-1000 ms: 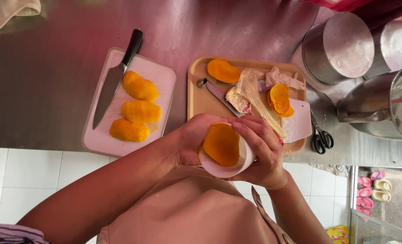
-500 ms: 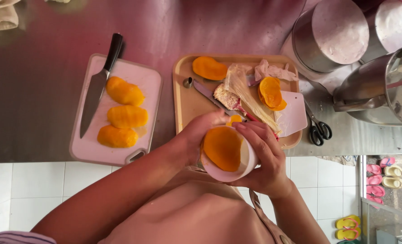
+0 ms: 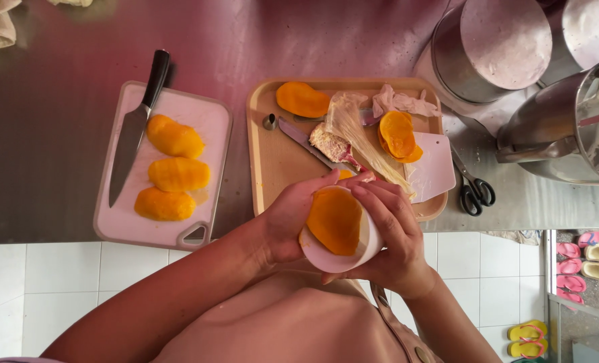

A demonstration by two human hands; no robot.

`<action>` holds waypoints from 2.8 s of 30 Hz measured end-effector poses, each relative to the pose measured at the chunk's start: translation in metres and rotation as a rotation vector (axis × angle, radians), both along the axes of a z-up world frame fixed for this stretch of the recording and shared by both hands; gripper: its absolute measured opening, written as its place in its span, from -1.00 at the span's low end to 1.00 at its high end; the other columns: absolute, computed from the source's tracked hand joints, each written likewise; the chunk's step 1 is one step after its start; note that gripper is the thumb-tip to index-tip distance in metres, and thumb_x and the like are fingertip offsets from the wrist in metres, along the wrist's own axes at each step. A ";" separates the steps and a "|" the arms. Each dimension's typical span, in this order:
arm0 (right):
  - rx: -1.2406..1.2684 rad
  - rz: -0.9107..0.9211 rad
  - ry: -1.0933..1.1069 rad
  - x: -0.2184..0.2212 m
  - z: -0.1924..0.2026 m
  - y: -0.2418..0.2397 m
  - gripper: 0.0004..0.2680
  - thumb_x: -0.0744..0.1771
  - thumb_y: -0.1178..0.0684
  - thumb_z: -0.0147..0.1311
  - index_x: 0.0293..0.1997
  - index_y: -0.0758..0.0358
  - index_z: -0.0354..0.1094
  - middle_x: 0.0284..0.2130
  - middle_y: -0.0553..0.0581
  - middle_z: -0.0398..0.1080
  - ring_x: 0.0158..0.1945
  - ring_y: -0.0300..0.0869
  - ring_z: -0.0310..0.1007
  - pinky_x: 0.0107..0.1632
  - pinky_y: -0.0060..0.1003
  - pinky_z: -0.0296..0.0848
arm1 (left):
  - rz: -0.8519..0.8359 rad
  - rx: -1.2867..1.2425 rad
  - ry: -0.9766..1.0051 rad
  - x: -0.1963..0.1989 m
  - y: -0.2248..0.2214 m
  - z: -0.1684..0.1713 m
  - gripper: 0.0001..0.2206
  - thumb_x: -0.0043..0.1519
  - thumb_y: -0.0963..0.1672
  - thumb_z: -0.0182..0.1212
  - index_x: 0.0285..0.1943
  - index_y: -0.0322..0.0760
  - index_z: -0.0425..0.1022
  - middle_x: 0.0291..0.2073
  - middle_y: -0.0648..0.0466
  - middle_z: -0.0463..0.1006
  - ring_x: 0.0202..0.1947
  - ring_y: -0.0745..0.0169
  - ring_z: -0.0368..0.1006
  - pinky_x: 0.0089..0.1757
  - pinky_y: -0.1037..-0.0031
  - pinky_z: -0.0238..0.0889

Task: The person separates mango flesh from the skins by scraping each mango half against the rim of a plastic cup, letting the flesh drop into the cup, then uses a knife to slice the remaining flesh on a cutting board. The skins and trimmings are set on a tray beside the board.

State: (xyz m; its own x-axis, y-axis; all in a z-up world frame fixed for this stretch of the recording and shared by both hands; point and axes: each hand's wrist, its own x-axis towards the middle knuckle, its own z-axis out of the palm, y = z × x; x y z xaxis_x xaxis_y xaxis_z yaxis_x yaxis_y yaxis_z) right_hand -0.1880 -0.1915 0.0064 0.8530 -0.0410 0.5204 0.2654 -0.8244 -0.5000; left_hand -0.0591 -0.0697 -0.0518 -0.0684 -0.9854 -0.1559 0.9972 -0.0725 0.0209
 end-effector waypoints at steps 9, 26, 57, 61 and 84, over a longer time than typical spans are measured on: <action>-0.029 0.090 0.009 0.000 0.001 -0.001 -0.26 0.10 -0.23 0.56 0.31 0.31 0.22 0.13 0.26 0.39 0.18 0.13 0.43 0.27 0.00 0.44 | 0.023 -0.442 0.311 -0.024 -0.002 -0.077 -0.64 0.59 -0.06 -0.45 0.36 -0.32 0.21 0.18 -0.05 0.41 0.20 0.10 0.40 0.28 0.27 0.33; 0.358 -0.270 0.158 0.004 0.006 -0.010 -0.17 0.12 -0.20 0.51 0.45 0.44 0.10 0.19 0.23 0.36 0.24 -0.09 0.47 0.25 -0.22 0.50 | -0.052 0.117 -0.465 0.010 -0.002 -0.010 -0.32 0.33 0.21 -0.35 0.49 -0.18 0.18 0.31 0.01 0.39 0.28 0.11 0.35 0.18 0.13 0.28; 0.757 -0.756 0.008 -0.071 -0.018 -0.034 -0.32 0.22 0.08 0.38 0.49 0.35 0.05 0.20 0.14 0.36 0.24 -0.15 0.41 0.26 -0.22 0.45 | 0.399 -0.137 -1.728 0.031 -0.253 -0.188 -0.62 0.13 -0.41 0.07 0.05 -0.25 0.40 -0.08 0.00 0.59 0.01 0.14 0.54 0.17 0.37 0.44; 0.697 -0.732 0.093 -0.055 0.000 -0.029 -0.28 0.14 0.10 0.42 0.45 0.30 0.05 0.17 0.12 0.37 0.17 -0.14 0.44 0.16 -0.19 0.51 | 0.836 -0.242 -2.264 0.052 -0.161 -0.089 -0.31 -0.28 -0.39 0.14 0.14 -0.21 0.41 0.13 -0.12 0.47 0.21 -0.13 0.36 0.10 0.11 0.12; 0.011 -0.175 0.434 0.081 0.006 0.077 -0.24 0.01 -0.05 0.50 0.36 0.11 0.23 0.05 0.18 0.40 0.10 0.06 0.40 0.15 -0.05 0.37 | 0.238 0.597 -0.803 0.113 0.148 -0.069 -0.57 0.12 -0.23 0.34 0.21 -0.35 0.45 -0.06 -0.01 0.62 -0.18 0.12 0.62 -0.19 0.36 0.57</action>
State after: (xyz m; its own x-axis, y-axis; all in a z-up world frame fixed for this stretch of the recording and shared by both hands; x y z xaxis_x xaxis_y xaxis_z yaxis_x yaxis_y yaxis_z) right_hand -0.1069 -0.1145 0.0129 0.9714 -0.2070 0.1162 -0.1124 -0.8323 -0.5428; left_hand 0.0542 0.0785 -0.1209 0.4590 -0.7065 -0.5387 0.6949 -0.0922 0.7131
